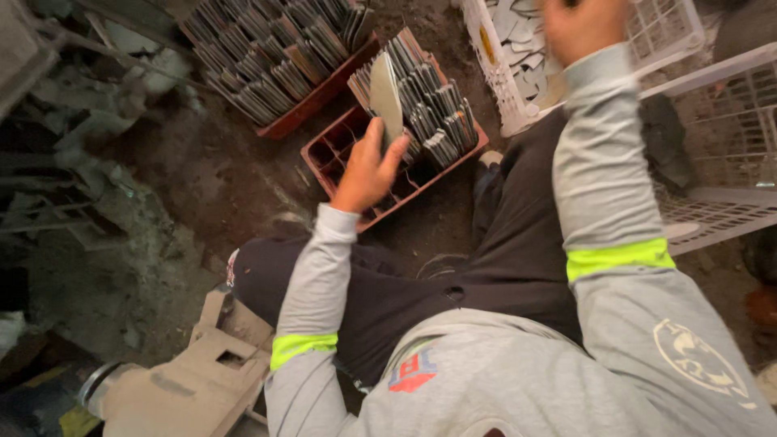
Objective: The person sits on the ground and repeatedly picks up flat metal pieces from a white crate, then places them into a red crate with compartments. The person handles the pieces one at a time, transferring them between the two containers.
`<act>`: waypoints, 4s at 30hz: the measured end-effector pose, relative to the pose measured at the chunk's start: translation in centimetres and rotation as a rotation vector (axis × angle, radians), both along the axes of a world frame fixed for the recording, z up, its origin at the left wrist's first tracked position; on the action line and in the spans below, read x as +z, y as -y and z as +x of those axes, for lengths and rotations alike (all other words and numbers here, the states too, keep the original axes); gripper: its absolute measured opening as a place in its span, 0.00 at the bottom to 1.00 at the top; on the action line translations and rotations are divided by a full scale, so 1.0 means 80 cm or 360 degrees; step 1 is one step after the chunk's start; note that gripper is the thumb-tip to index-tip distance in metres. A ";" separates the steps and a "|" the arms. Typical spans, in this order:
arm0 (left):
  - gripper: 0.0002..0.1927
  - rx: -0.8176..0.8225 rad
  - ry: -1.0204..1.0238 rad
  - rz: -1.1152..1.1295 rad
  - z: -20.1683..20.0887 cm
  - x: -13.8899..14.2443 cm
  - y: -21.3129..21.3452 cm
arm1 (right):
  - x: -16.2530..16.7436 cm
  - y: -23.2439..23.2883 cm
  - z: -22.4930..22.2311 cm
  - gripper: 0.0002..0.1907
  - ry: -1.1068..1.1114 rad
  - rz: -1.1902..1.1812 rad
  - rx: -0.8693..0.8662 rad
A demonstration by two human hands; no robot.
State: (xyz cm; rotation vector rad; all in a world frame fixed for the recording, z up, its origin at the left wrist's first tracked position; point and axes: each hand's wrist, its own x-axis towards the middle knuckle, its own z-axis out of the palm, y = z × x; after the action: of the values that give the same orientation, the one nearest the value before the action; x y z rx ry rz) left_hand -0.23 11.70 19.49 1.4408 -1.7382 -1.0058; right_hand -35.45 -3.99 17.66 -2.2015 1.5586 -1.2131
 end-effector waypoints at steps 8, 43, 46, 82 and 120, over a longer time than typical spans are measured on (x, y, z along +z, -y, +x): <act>0.25 0.0144 0.0519 -0.0502 -0.034 -0.007 -0.009 | 0.036 -0.137 0.192 0.18 0.0533 0.0809 0.0799; 0.25 0.0084 -0.1827 0.0365 0.012 0.044 0.000 | 0.087 -0.181 0.166 0.47 -0.0080 -0.0077 0.0892; 0.23 0.0170 -0.1555 0.0389 0.019 0.035 0.005 | 0.090 -0.168 0.088 0.37 0.0020 -0.0191 0.0747; 0.11 0.0585 -0.1357 0.0632 -0.005 -0.080 0.002 | -0.132 -0.251 -0.344 0.08 -0.0169 0.0707 -0.1008; 0.18 0.0443 -0.2200 0.0114 0.039 -0.023 0.013 | 0.027 -0.176 0.228 0.30 0.1517 0.1734 0.1294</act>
State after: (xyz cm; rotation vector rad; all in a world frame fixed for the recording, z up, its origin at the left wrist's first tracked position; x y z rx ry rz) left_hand 2.88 10.65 17.64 0.6020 -0.4749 -1.3841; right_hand -17.23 10.10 19.81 -1.0161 0.5276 -0.6506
